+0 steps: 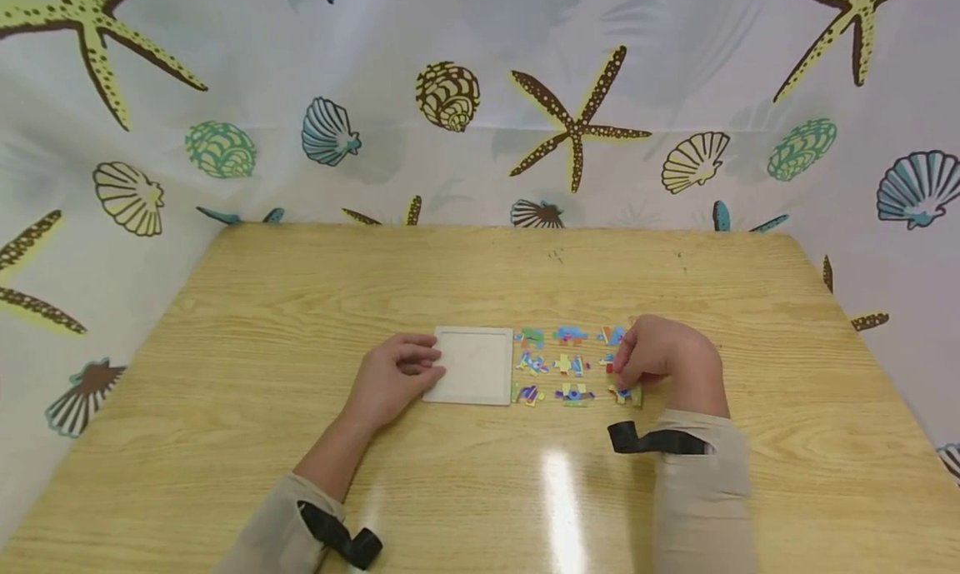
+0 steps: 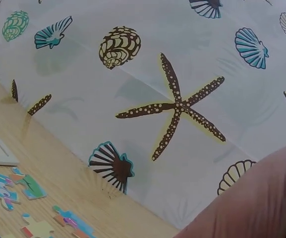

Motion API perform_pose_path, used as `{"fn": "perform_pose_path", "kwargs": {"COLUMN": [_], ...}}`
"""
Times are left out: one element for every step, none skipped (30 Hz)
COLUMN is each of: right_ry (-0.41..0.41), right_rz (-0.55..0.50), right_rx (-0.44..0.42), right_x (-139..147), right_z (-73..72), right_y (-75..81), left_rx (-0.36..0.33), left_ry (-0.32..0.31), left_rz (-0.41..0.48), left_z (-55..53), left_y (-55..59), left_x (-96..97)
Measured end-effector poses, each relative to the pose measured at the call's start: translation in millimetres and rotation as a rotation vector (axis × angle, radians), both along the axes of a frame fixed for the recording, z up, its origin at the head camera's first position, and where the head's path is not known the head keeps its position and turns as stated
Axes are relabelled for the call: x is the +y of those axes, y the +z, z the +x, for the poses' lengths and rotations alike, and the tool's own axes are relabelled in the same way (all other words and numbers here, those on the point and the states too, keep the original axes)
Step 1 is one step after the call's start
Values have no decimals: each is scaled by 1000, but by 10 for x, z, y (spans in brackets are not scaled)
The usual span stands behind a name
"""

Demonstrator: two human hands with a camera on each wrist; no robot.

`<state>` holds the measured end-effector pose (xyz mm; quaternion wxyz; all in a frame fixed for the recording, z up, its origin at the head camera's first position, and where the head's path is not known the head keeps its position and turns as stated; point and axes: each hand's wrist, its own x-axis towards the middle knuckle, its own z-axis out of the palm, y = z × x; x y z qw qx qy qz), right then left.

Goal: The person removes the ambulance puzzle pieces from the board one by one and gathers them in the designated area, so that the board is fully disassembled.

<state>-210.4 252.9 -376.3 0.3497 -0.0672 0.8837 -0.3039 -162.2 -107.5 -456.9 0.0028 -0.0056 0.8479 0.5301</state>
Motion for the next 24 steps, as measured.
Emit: {"fn": "perform_pose_path", "kwargs": {"right_ry": [-2,-2,-4,-6,-6,-6,-8,-10,-13,-13,-14,-16,-18,-19,-20,-18,-19,-17,-15,-14,-11,-7,-4,3], "right_rz": [16,32,47,59,72,84,94,102,108,114,118,123,128,133,138,143,143,145,143,137,132,123,109,92], "right_rx": [11,22,29,34,39,44,48,51,52,55,56,58,58,59,62,64,63,65,65,61,60,58,59,62], "right_x": [-13,-25,-36,-44,-53,-59,-62,-63,-66,-68,-68,-69,-71,-73,-75,-78,-80,-82,-83,-84,-84,-84,-82,-80], "right_z": [4,6,9,12,15,17,24,29,34,38,39,39,37,34,32,30,29,31,35,38,42,45,48,49], "right_y": [2,2,2,3,3,4,5,5,3,3,2,1,-2,-5,-6,-7,-7,-6,-2,4,13,23,34,47], "left_rx": [1,3,2,3,5,4,6,7,9,11,12,12,11,11,11,10,9,9,11,15,12,8,3,-4], "left_ry": [0,-1,-4,-8,-12,-15,-20,-23,-25,-26,-26,-27,-28,-29,-30,-29,-29,-29,-30,-30,-29,-27,-22,-17], "left_rz": [3,6,9,11,10,11,11,9,6,5,4,5,6,6,7,7,8,8,8,7,5,2,1,1], "left_z": [1,2,3,4,4,6,5,3,1,0,-2,-5,-8,-13,-18,-17,-16,-16,-16,-14,-11,-7,-1,7], "left_y": [-1,-1,-4,-8,-13,-14,-18,-23,-29,-30,-32,-30,-28,-25,-21,-19,-17,-17,-18,-20,-25,-33,-38,-41], "left_x": [2,4,5,6,6,5,7,7,6,7,9,11,13,16,18,19,20,21,22,20,18,14,9,2]}}
